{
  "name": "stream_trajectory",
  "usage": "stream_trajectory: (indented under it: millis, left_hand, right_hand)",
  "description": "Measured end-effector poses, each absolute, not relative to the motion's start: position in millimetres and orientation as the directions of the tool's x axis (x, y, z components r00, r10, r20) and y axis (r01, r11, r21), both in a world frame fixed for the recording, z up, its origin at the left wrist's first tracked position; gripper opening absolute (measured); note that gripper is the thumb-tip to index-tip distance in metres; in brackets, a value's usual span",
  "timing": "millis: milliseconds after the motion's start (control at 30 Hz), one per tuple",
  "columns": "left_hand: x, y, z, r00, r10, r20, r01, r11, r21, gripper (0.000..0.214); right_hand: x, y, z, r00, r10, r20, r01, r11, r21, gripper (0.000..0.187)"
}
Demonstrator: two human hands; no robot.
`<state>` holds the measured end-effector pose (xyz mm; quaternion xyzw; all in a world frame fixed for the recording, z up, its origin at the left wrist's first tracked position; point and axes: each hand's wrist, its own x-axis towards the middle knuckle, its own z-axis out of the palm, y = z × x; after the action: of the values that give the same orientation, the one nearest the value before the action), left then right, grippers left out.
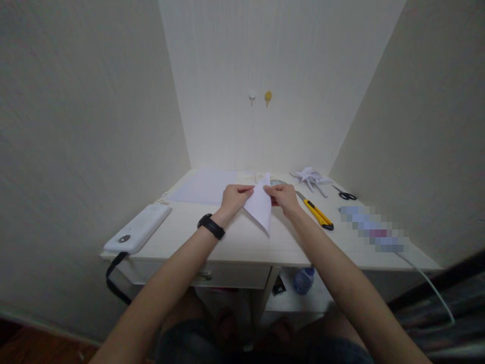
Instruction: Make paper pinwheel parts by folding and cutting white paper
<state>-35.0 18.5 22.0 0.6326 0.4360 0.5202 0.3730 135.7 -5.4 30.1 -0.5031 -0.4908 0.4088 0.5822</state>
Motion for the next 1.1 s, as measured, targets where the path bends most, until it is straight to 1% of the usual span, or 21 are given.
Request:
stream_trajectory:
  millis: [133, 267, 433, 533, 633, 700, 833, 1033, 1100]
  left_hand:
    - [-35, 22, 18, 0.105, 0.927, 0.361, 0.210, -0.376, 0.903, 0.020]
    - [-36, 23, 18, 0.085, 0.926, 0.369, 0.218, -0.379, 0.900, 0.020]
    - [-36, 21, 19, 0.093, 0.921, 0.379, 0.203, -0.391, 0.898, 0.022]
    - [-35, 19, 20, 0.124, 0.926, 0.356, 0.180, -0.374, 0.910, 0.021]
    - [-33, 16, 21, 0.160, 0.933, 0.323, 0.163, -0.348, 0.923, 0.020]
    - [-32, 15, 21, 0.173, 0.934, 0.314, 0.162, -0.341, 0.926, 0.019]
    - [-32, 13, 22, 0.209, 0.931, 0.298, 0.175, -0.335, 0.926, 0.018]
    - [-30, 7, 27, 0.274, 0.925, 0.262, 0.171, -0.315, 0.934, 0.018]
    - [-30, 6, 28, 0.292, 0.923, 0.250, 0.165, -0.306, 0.938, 0.017]
  right_hand:
    - [135, -3, 27, 0.205, 0.968, 0.142, -0.008, 0.147, -0.989, 0.032]
    - [136, -3, 26, 0.186, 0.973, 0.135, -0.034, 0.144, -0.989, 0.035]
    - [137, -3, 27, 0.185, 0.969, 0.161, -0.041, 0.172, -0.984, 0.038]
    - [138, -2, 28, 0.180, 0.971, 0.159, -0.060, 0.172, -0.983, 0.035]
    - [140, 0, 28, 0.210, 0.963, 0.168, -0.077, 0.187, -0.979, 0.031]
    - [142, 0, 29, 0.233, 0.960, 0.155, -0.087, 0.179, -0.980, 0.028]
    - [144, 0, 30, 0.219, 0.968, 0.122, -0.131, 0.153, -0.980, 0.025]
    - [145, 2, 33, 0.348, 0.935, 0.064, -0.145, 0.121, -0.982, 0.014]
    - [144, 3, 33, 0.377, 0.924, 0.068, -0.132, 0.127, -0.983, 0.013]
